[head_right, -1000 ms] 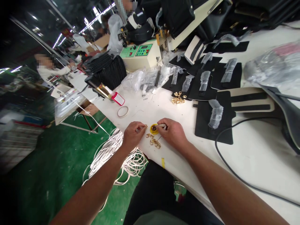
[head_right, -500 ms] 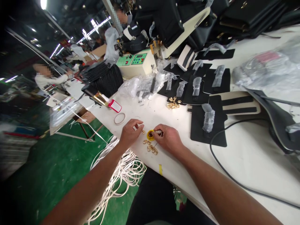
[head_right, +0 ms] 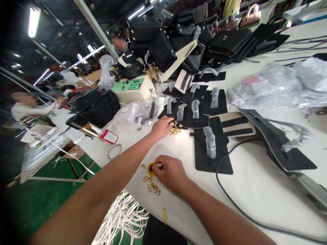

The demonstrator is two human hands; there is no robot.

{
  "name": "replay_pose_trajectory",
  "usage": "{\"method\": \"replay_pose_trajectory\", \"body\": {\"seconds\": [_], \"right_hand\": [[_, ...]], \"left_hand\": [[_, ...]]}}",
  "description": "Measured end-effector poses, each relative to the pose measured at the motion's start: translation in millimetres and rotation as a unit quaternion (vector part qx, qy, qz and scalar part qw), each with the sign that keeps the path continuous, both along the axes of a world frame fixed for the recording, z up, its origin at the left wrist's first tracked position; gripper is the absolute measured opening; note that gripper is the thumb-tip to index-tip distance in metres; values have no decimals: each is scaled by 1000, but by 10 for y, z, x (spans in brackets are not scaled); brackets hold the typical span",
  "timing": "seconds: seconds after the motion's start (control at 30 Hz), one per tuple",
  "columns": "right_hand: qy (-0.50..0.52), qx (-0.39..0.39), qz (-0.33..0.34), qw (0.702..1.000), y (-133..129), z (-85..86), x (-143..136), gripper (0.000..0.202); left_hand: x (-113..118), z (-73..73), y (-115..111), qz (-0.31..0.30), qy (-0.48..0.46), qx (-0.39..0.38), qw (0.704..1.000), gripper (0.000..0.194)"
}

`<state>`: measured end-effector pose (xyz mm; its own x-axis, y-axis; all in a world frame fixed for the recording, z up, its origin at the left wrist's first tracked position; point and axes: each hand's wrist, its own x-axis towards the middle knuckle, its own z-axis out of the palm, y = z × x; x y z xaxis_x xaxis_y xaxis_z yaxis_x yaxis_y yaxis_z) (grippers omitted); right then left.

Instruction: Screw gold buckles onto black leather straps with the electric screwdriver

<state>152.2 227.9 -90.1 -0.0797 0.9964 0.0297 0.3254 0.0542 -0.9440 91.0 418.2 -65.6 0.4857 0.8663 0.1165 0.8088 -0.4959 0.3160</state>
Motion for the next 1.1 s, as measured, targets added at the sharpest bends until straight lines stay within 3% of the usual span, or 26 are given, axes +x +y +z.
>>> {"method": "replay_pose_trajectory", "body": {"seconds": [0.27,0.5,0.7,0.9,1.0,1.1], "right_hand": [[36,-16,-10,999,6,0,-5,8],[61,-16,-9,998,-10,-22,5,8],[128,-42,6,991,-27,-30,42,16],[206,-86,-26,974,-35,17,105,38],[211,-96,-47,972,-38,70,114,48],[207,-91,-49,973,-53,97,100,51]], "left_hand": [[25,-123,121,48,-8,-12,999,9],[-218,54,-80,31,-108,-14,994,12],[-856,181,-717,87,-203,-33,975,21],[-1613,86,-1581,197,-251,-52,946,25],[-1763,-28,-1899,207,-278,-82,935,26],[-1762,-124,-2077,204,-318,-106,920,26]]}}
